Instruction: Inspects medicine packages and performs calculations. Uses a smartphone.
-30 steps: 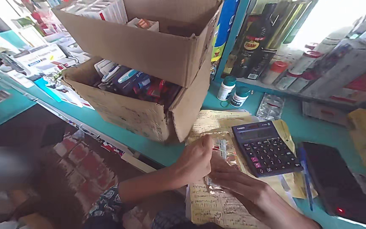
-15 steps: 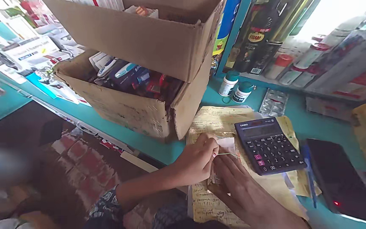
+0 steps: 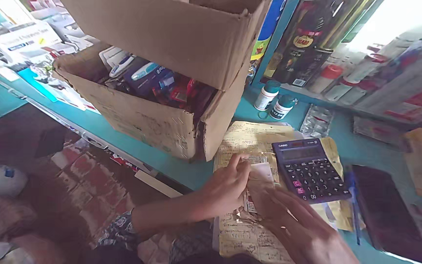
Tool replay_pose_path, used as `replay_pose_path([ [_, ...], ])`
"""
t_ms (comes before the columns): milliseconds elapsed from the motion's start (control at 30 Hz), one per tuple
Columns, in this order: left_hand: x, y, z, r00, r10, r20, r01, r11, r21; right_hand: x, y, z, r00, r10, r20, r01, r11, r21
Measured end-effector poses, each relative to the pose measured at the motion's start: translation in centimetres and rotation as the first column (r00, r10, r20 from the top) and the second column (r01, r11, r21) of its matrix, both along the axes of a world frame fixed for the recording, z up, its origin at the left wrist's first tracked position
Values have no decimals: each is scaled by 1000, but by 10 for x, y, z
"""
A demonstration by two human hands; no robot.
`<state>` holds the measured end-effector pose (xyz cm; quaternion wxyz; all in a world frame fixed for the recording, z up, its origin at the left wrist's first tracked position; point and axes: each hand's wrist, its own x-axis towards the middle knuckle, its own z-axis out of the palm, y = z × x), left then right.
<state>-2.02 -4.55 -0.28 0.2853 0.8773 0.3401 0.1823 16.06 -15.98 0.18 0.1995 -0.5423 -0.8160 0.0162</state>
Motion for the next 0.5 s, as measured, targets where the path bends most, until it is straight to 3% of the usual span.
replay_pose_path([
  [167,-1,4,-13,993,-8,116,-5,994,106,-10,14,-30,1000,13,-22,-11,996,88],
  [333,-1,5,-13,995,-2,104,-8,996,93,-12,25,-38,993,51,-106,-39,993,111],
  [500,-1,4,-13,997,-1,82,-7,995,101,-4,21,-39,989,134,-63,-123,980,153],
])
